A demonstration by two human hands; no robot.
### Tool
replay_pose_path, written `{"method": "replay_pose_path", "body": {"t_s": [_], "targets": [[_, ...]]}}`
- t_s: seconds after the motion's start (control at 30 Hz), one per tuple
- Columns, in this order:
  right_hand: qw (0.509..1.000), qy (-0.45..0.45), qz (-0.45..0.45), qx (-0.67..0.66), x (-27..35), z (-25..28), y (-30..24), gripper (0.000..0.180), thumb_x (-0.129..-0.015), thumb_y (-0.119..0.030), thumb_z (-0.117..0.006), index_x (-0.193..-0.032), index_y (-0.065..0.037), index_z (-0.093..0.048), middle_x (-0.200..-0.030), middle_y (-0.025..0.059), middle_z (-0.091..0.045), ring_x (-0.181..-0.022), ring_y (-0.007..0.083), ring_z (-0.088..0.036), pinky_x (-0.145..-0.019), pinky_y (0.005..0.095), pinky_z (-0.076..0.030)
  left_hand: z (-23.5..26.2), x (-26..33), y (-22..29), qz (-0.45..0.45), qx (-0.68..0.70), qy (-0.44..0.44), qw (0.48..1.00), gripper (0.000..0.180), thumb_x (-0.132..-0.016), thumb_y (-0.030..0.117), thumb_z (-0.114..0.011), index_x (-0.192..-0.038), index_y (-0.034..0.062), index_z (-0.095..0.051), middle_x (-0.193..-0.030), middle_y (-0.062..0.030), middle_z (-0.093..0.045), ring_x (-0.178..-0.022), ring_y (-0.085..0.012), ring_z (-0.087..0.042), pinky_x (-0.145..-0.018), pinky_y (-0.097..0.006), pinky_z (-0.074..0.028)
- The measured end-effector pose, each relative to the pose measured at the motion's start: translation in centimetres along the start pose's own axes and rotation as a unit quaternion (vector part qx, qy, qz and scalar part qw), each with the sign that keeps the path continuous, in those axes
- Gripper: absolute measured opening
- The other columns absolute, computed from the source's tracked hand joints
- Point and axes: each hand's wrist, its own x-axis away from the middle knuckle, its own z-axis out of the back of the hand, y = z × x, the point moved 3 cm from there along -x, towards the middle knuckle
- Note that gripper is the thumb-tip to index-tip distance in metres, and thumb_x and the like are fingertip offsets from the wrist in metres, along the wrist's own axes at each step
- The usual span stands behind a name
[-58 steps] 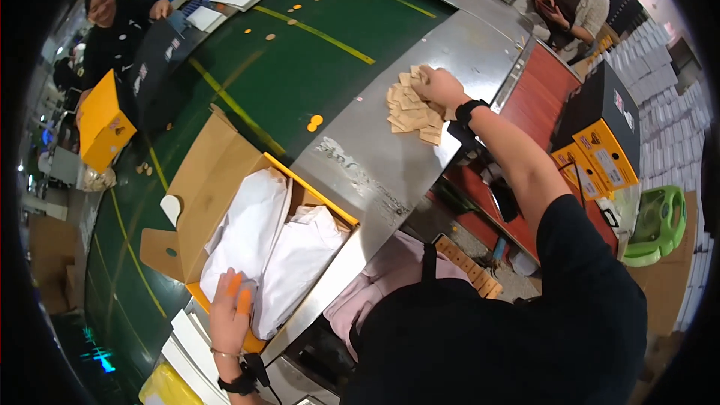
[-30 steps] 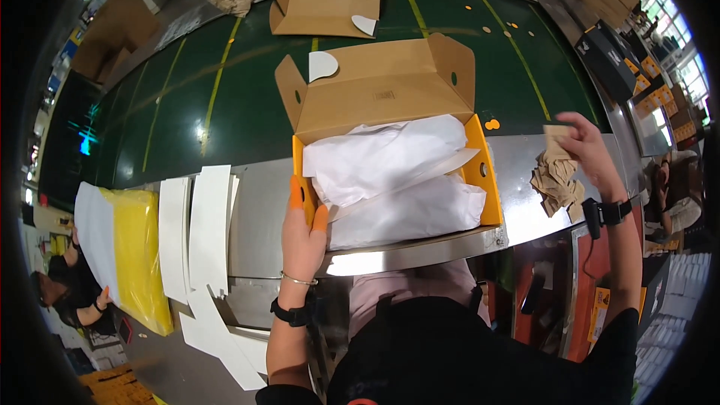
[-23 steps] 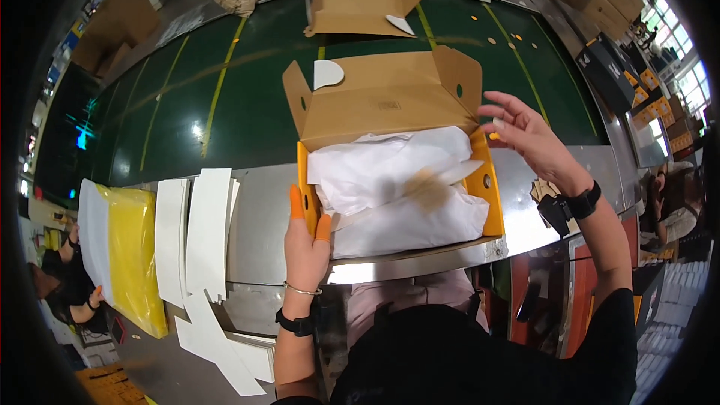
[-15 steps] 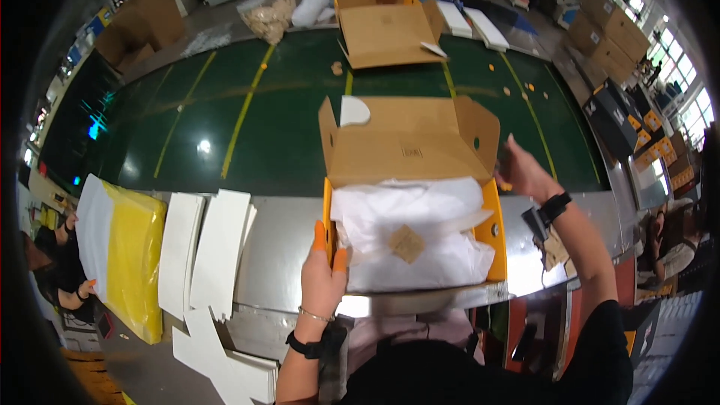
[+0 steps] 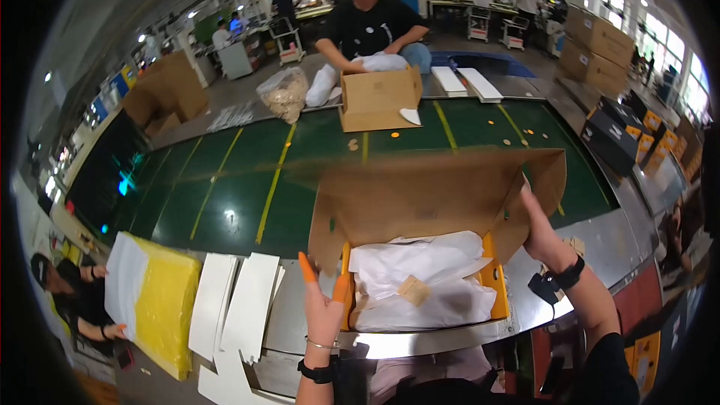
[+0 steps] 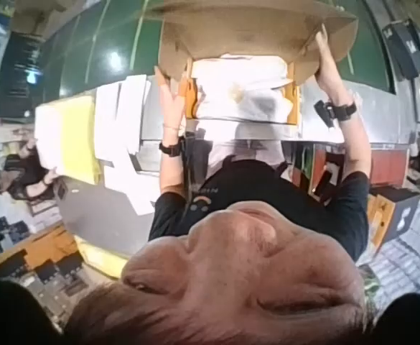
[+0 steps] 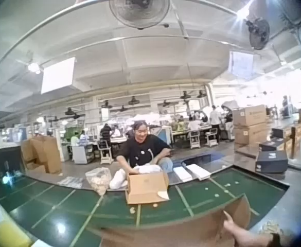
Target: Packing pairs of shoes into branded boxes at a manufacturing facility.
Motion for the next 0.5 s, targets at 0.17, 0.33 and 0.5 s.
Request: {"method": "replay_pose_path", "body": {"t_s": [0.17, 0.33, 0.5], "targets": [[0.795, 0.055, 0.282, 0.534, 6.2, 3.2, 6.9, 0.076, -0.093, -0.017, -0.062, -0.154, -0.004, -0.017, -0.141, 0.0224, -0.045, -0.131, 0.0305, -0.044, -0.106, 0.0427, -0.038, -1.0, -0.9, 3.9, -0.01, -0.169, -0.073, 0.983, 0.031, -0.094, 0.016, -0.061, -0.119, -0.0029, -0.061, -0.082, -0.0213, -0.067, -0.062, -0.0351, -0.06, -0.057, -0.041, -0.045], [0.941, -0.116, 0.176, 0.266, 12.4, 3.0, 5.0, 0.065, -0.097, -0.016, -0.052, -0.153, 0.001, -0.023, -0.149, 0.0249, -0.04, -0.134, 0.0327, -0.047, -0.11, 0.0358, -0.035, 2.3, 4.8, -2.1, -0.102, -0.196, -0.058, 0.974, 0.034, -0.097, 0.021, -0.055, -0.118, -0.0053, -0.062, -0.104, -0.0206, -0.069, -0.088, -0.0304, -0.07, -0.073, -0.041, -0.054], [0.942, -0.067, 0.139, 0.299, 13.6, 3.9, 9.9, 0.074, -0.096, -0.023, -0.057, -0.155, -0.002, -0.018, -0.154, 0.0218, -0.034, -0.142, 0.0308, -0.037, -0.115, 0.0351, -0.029, 5.1, 4.3, -7.0, -0.049, -0.134, -0.111, 0.984, 0.041, -0.099, 0.026, -0.053, -0.126, -0.0047, -0.057, -0.113, -0.019, -0.067, -0.099, -0.0298, -0.066, -0.082, -0.04, -0.052]]}}
